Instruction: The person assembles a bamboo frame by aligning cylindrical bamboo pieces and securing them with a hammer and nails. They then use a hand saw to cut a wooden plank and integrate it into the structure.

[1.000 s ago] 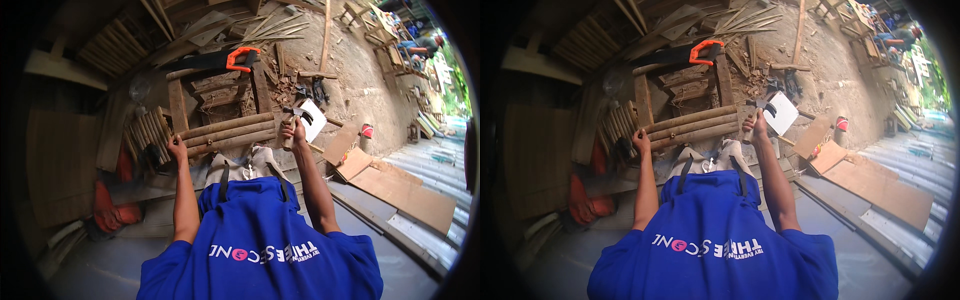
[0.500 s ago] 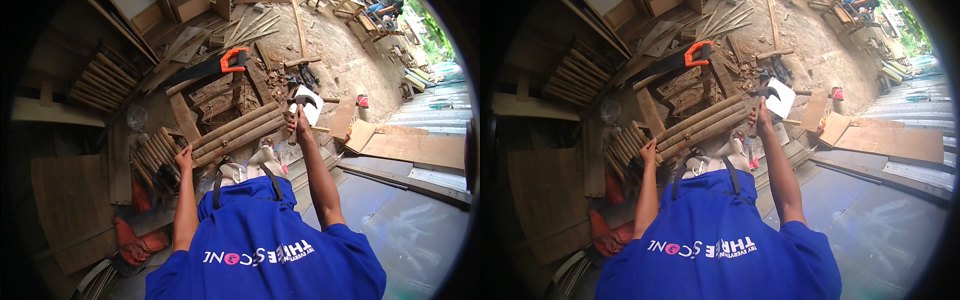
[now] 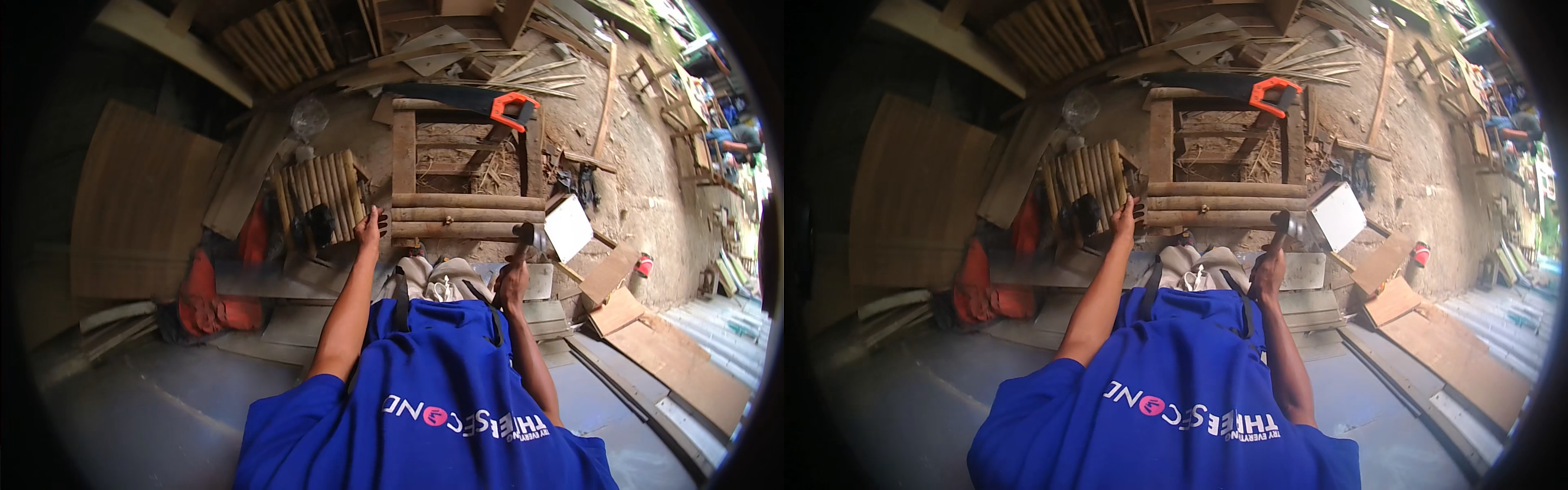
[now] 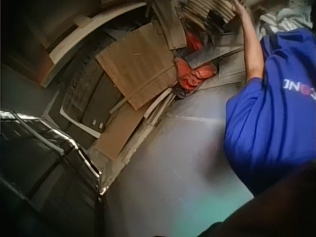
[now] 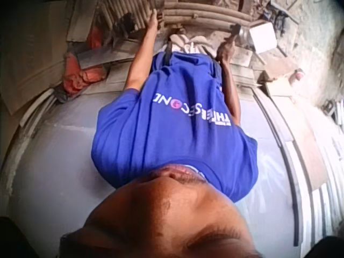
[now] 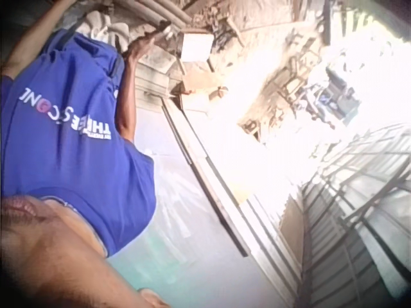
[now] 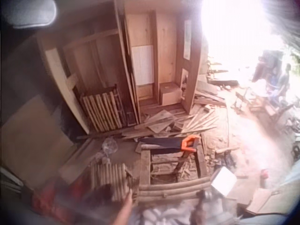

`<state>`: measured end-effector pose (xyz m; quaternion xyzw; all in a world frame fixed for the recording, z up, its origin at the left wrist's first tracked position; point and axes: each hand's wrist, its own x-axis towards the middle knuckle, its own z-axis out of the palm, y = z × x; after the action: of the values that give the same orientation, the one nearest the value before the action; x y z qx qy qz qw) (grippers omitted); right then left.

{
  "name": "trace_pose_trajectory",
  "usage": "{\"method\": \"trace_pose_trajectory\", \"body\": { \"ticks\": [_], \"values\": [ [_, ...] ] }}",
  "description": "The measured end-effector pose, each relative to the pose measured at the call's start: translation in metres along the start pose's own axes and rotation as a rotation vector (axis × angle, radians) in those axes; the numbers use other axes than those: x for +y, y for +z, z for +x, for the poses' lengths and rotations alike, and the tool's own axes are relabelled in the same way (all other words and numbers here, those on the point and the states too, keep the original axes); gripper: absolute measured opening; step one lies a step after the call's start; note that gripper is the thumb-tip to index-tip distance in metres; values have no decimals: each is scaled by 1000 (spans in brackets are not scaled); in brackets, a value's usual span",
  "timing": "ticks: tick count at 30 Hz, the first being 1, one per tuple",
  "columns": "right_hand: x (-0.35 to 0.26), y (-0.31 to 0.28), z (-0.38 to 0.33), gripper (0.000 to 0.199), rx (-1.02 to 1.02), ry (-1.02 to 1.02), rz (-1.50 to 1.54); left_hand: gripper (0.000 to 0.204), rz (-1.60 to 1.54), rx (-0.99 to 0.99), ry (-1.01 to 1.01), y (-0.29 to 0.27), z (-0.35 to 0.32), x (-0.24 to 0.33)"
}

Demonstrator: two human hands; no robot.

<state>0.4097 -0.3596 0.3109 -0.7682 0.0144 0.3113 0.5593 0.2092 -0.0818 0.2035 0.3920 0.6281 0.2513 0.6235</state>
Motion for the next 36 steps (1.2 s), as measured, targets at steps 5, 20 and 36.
{"method": "trace_pose_trajectory", "body": {
  "ticks": [5, 20, 36],
  "values": [
    [11, 7, 5, 42, -154, -384, -439, 35, -43, -96, 48, -32, -52, -21],
    [-36, 109, 40, 21, -459, -827, -1133, 26, -189, 68, -88, -77, -151, -80],
    [-56, 144, 59, 57, -535, -1044, -1550, 25, 1, -180, -49, -160, -40, -38]
  ]
}}
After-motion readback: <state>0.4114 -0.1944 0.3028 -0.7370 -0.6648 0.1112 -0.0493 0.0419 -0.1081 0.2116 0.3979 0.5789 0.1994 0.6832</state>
